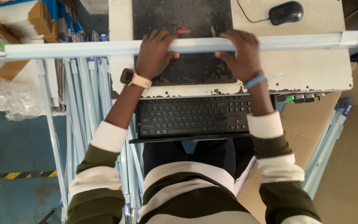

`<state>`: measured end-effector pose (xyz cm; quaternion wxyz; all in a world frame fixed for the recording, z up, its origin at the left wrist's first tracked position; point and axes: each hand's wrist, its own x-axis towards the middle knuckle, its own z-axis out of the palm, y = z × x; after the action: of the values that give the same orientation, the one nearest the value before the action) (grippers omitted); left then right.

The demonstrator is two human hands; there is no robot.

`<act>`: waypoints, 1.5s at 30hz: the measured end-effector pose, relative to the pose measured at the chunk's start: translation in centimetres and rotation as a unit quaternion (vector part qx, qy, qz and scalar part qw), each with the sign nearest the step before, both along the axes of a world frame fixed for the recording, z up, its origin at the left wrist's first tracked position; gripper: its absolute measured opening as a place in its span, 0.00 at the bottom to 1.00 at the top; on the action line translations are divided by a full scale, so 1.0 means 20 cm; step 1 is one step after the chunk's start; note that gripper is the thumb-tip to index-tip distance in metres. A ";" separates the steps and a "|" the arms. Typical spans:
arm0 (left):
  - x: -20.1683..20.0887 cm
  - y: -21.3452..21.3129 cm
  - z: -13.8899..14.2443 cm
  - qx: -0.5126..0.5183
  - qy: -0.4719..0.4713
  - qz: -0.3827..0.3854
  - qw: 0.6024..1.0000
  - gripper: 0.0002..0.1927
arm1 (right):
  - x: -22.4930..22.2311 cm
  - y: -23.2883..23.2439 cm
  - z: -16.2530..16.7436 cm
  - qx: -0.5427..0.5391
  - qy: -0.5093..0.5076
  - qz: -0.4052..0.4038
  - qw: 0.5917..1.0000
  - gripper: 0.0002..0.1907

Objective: The person repeatedly removes plastic wrapping from long white poles using a utility knife. They cut the plastic, peel it off, and place the poles aside, repeating the process for several poles.

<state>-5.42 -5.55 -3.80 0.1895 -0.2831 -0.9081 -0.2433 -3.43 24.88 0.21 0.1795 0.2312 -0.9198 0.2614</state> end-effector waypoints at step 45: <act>-0.23 0.06 -0.06 0.089 0.088 0.060 0.990 0.21 | -0.29 -0.19 -0.26 0.009 0.084 -0.024 0.996 0.25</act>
<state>-10.10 -4.36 -4.92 0.3076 -0.2302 -0.8780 -0.2854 -9.25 21.02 -5.02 0.2603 0.2320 -0.9090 0.2285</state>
